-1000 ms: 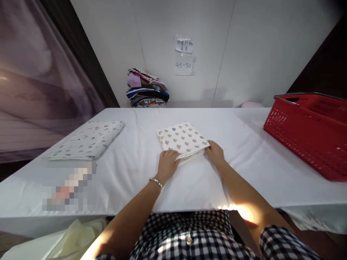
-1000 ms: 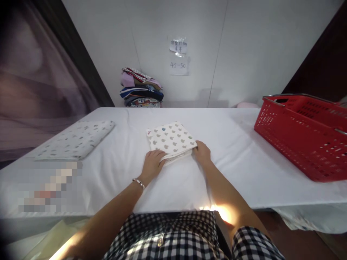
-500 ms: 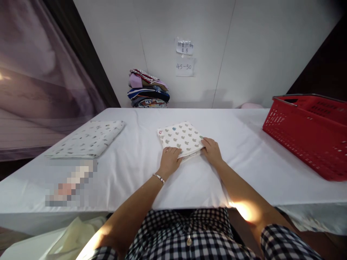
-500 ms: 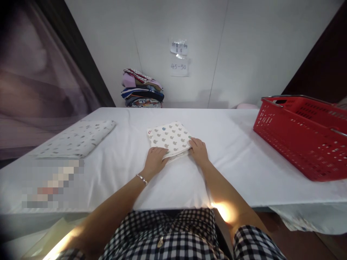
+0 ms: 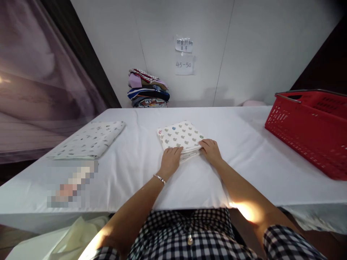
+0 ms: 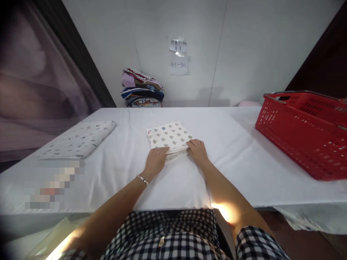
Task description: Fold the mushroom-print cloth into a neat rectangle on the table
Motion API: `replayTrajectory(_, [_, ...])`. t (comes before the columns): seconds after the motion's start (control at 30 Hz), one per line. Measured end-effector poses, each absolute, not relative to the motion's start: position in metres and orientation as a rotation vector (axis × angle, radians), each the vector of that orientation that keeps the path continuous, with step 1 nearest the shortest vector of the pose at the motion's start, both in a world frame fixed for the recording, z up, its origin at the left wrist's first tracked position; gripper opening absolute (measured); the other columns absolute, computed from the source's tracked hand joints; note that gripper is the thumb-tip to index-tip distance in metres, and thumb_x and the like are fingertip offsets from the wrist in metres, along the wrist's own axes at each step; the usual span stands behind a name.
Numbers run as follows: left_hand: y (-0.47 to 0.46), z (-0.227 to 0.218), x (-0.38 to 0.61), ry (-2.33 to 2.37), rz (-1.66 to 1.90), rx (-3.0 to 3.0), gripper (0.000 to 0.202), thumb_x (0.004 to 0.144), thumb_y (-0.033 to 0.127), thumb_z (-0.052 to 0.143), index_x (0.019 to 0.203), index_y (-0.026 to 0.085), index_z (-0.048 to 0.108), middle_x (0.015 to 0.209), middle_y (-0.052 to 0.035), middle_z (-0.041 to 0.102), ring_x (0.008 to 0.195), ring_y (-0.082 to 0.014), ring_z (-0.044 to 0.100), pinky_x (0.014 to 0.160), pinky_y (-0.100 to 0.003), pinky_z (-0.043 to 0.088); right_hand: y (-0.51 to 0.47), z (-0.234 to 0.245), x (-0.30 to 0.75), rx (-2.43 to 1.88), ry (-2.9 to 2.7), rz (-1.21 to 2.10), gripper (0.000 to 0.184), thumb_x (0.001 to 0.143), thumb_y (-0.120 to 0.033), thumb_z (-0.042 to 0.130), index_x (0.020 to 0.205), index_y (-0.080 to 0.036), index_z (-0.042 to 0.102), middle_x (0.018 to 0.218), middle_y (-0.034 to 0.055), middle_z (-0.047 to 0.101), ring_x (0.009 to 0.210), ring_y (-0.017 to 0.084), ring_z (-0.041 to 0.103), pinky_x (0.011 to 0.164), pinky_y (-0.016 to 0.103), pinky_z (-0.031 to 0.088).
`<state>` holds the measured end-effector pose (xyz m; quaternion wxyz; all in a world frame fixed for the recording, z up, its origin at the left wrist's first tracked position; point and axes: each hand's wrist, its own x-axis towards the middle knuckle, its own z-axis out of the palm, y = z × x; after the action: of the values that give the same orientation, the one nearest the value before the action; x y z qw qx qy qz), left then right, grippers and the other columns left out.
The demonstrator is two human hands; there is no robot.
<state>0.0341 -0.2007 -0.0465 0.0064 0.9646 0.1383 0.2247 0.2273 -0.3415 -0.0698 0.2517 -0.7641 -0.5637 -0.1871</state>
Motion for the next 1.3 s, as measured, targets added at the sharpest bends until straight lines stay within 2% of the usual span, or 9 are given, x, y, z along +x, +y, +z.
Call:
replayTrajectory(0.13, [-0.206,-0.047,0.041,0.303,0.791,3.045,0.044,0.083,0.000,0.035,0.116,0.021,0.055,0.124,-0.0093,0.055,0.112,-0.0222,0.050,0.091,-0.040,0.036,-0.339,-0.068,0.223,-2.050,-1.572,-0.501,0.027,0.085,-0.016,0.048,0.108,-0.020,0.060,0.109,0.0079,0.060,0.103,0.022,0.047,0.088,0.035,0.031])
replayTrajectory(0.27, [-0.211,-0.045,0.048,0.131,0.781,3.085,0.033,0.083,0.001,0.038,0.091,0.021,0.063,0.127,-0.0082,0.053,0.115,-0.0230,0.047,0.093,-0.042,0.035,-0.339,-0.071,0.225,-2.037,-1.589,-0.462,0.026,0.085,-0.014,0.048,0.106,-0.019,0.061,0.106,0.0076,0.061,0.102,0.022,0.049,0.087,0.035,0.031])
replayTrajectory(0.33, [-0.212,-0.044,0.050,0.106,0.749,3.116,0.030,0.083,0.002,0.039,0.084,0.020,0.063,0.125,-0.0083,0.053,0.115,-0.0235,0.046,0.095,-0.043,0.034,-0.339,-0.072,0.226,-2.031,-1.593,-0.460,0.026,0.085,-0.013,0.048,0.106,-0.020,0.061,0.105,0.0072,0.062,0.102,0.021,0.049,0.088,0.035,0.031])
replayTrajectory(0.5, [-0.213,-0.041,0.053,0.237,0.786,3.143,0.023,0.087,0.011,0.042,0.092,0.019,0.063,0.123,-0.0099,0.054,0.113,-0.0251,0.046,0.095,-0.045,0.033,-0.338,-0.072,0.227,-2.010,-1.587,-0.476,0.023,0.085,-0.014,0.049,0.104,-0.019,0.062,0.104,0.0070,0.063,0.100,0.021,0.050,0.087,0.035,0.032])
replayTrajectory(0.63, [-0.215,-0.042,0.057,0.277,0.777,3.122,0.015,0.087,0.019,0.049,0.085,0.018,0.064,0.117,-0.0106,0.056,0.110,-0.0263,0.047,0.093,-0.046,0.034,-0.337,-0.073,0.227,-2.002,-1.579,-0.467,0.024,0.085,-0.015,0.049,0.104,-0.019,0.062,0.105,0.0075,0.063,0.100,0.021,0.050,0.087,0.035,0.032])
replayTrajectory(0.77, [-0.214,-0.048,0.061,0.320,0.806,3.135,0.017,0.086,0.015,0.048,0.079,0.017,0.064,0.112,-0.0090,0.058,0.107,-0.0245,0.048,0.092,-0.044,0.034,-0.337,-0.074,0.228,-1.976,-1.573,-0.480,0.023,0.085,-0.015,0.049,0.104,-0.018,0.062,0.103,0.0075,0.063,0.098,0.021,0.051,0.087,0.035,0.032])
replayTrajectory(0.97, [-0.211,-0.054,0.063,0.176,0.861,3.155,0.020,0.085,0.007,0.045,0.082,0.015,0.062,0.110,-0.0078,0.059,0.111,-0.0224,0.047,0.098,-0.042,0.032,-0.337,-0.073,0.227,-1.963,-1.582,-0.493,0.021,0.085,-0.014,0.050,0.101,-0.018,0.063,0.102,0.0072,0.064,0.097,0.021,0.051,0.086,0.034,0.033])
replayTrajectory(1.3, [-0.209,-0.068,0.059,0.172,0.918,3.133,0.014,0.088,0.012,0.045,0.088,0.014,0.058,0.104,-0.0101,0.060,0.097,-0.0214,0.053,0.095,-0.043,0.035,-0.340,-0.070,0.224,-1.962,-1.595,-0.477,0.021,0.086,-0.014,0.049,0.101,-0.019,0.063,0.102,0.0067,0.064,0.097,0.020,0.052,0.086,0.035,0.033])
